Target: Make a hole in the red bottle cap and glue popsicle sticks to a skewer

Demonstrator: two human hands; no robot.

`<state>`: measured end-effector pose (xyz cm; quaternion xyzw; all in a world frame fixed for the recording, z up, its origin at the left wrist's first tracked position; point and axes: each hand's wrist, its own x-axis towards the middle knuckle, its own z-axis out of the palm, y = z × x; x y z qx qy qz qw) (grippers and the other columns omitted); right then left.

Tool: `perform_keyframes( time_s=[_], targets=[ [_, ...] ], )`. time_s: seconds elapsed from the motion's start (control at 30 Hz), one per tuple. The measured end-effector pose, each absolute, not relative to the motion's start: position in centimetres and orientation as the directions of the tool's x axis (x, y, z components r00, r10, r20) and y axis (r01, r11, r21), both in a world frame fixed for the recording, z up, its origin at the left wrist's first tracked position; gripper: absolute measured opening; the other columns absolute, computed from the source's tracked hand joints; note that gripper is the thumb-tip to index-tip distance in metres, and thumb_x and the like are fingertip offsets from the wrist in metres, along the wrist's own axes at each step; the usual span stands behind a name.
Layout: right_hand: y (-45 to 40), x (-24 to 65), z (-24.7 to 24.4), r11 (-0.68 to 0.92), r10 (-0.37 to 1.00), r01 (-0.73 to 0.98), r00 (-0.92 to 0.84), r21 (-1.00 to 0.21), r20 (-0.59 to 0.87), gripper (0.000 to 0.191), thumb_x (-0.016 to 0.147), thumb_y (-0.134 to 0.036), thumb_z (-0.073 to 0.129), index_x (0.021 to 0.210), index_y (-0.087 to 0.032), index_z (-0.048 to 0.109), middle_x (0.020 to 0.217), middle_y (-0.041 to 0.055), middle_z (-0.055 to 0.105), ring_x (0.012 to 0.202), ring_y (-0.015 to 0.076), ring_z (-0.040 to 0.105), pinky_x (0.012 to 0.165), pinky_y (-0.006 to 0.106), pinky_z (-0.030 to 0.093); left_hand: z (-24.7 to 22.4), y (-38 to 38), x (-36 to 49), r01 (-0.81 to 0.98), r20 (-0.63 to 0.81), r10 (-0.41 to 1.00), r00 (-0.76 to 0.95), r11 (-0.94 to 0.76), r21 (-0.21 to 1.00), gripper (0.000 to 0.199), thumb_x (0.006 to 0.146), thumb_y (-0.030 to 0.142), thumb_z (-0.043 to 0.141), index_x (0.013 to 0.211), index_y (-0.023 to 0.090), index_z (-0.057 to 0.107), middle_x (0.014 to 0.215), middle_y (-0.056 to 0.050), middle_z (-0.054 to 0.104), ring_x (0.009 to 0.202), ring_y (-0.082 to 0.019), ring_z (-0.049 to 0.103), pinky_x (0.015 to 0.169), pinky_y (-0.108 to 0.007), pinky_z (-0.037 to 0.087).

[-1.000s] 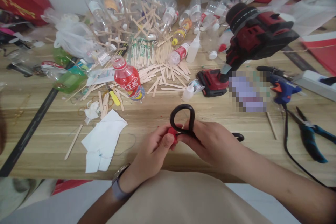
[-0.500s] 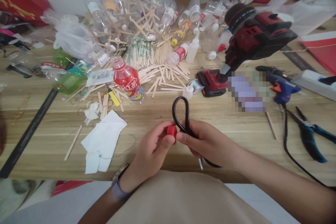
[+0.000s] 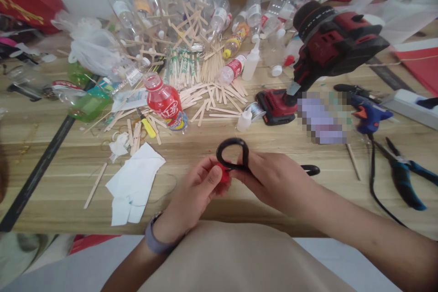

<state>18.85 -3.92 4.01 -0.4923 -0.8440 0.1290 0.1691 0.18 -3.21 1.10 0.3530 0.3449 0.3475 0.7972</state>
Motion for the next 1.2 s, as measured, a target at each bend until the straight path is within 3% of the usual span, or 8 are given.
perform_keyframes(
  time_s=[0.17,0.33,0.6,0.8,0.87,0.97,1.07,1.2],
  targets=[
    [-4.0,18.5,4.1,0.231,0.938,0.785,-0.337,-0.574,-0.084,0.017,0.092,-0.029,0.048,0.081,-0.018,0.053,0.073,0.0051,0.066,0.063,0.0201,0.062,0.055,0.028,0.037,0.8,-3.3,0.1,-0.197,-0.229,0.850,0.474,0.356,0.913,0.035,0.088,0.046,0.060,0.105,0.016,0.058,0.083,-0.001,0.060,0.070,-0.008,0.052,0.065,-0.021,0.041],
    [-3.6,18.3,4.5,0.115,0.925,0.658,-0.343,-0.744,-0.161,0.021,0.092,-0.032,0.049,0.075,-0.019,0.053,0.069,0.0008,0.059,0.062,0.0144,0.055,0.055,0.025,0.035,0.8,-3.5,-0.2,-0.038,-0.161,0.887,0.433,0.196,0.980,0.035,0.089,0.046,0.059,0.109,0.017,0.054,0.087,-0.002,0.059,0.075,-0.011,0.056,0.070,-0.024,0.045],
    [-3.3,18.4,4.8,-0.205,0.826,0.481,-0.382,-0.852,-0.414,0.034,0.092,-0.046,0.044,0.070,-0.020,0.044,0.047,-0.0055,0.044,0.043,0.0093,0.041,0.043,0.022,0.028,-0.9,-3.6,-0.3,-0.067,0.217,0.898,0.384,-0.207,0.976,0.020,0.091,0.026,0.060,0.109,0.023,0.052,0.103,-0.004,0.059,0.095,-0.014,0.058,0.084,-0.028,0.047],
    [-3.4,18.4,4.8,-0.394,0.745,0.293,-0.453,-0.871,-0.489,0.041,0.087,-0.057,0.050,0.072,-0.019,0.046,0.048,-0.0061,0.042,0.044,0.0078,0.036,0.043,0.021,0.025,-1.2,-3.1,-0.6,-0.026,0.436,0.805,0.403,-0.466,0.884,0.028,0.088,0.008,0.057,0.108,0.027,0.054,0.115,-0.005,0.061,0.106,-0.018,0.058,0.090,-0.037,0.046],
    [-3.4,18.3,5.0,-0.367,0.750,0.300,-0.463,-0.880,-0.471,0.039,0.089,-0.054,0.048,0.072,-0.019,0.045,0.048,-0.0060,0.042,0.043,0.0084,0.037,0.043,0.022,0.025,-0.9,-3.1,-0.7,-0.004,0.421,0.812,0.403,-0.459,0.888,0.030,0.087,0.005,0.058,0.106,0.028,0.055,0.115,-0.004,0.061,0.105,-0.018,0.058,0.090,-0.037,0.047],
    [-3.4,18.2,4.9,-0.110,0.873,0.474,-0.374,-0.874,-0.313,0.028,0.091,-0.040,0.046,0.072,-0.020,0.048,0.056,-0.0022,0.051,0.050,0.0115,0.046,0.047,0.023,0.031,-0.6,-3.2,-0.5,-0.079,0.290,0.878,0.382,-0.282,0.956,0.021,0.085,0.013,0.064,0.099,0.025,0.056,0.115,-0.006,0.059,0.104,-0.020,0.059,0.082,-0.035,0.052],
    [-3.7,18.2,4.5,0.133,0.959,0.699,-0.270,-0.702,-0.087,0.017,0.090,-0.028,0.049,0.076,-0.019,0.053,0.070,0.0023,0.062,0.061,0.0159,0.057,0.054,0.025,0.035,-0.5,-3.3,-0.1,-0.240,0.154,0.918,0.365,-0.067,0.968,0.012,0.085,0.026,0.066,0.092,0.021,0.058,0.114,-0.007,0.060,0.090,-0.017,0.064,0.072,-0.029,0.055],
    [-4.2,18.4,4.0,0.292,0.946,0.778,-0.320,-0.556,0.048,0.014,0.092,-0.025,0.048,0.082,-0.019,0.055,0.072,0.0034,0.066,0.062,0.0182,0.062,0.054,0.026,0.035,-0.3,-3.1,0.0,-0.337,-0.041,0.920,0.389,0.184,0.924,0.016,0.082,0.026,0.071,0.096,0.021,0.063,0.101,-0.002,0.066,0.076,-0.011,0.066,0.070,-0.025,0.054]
  ],
)
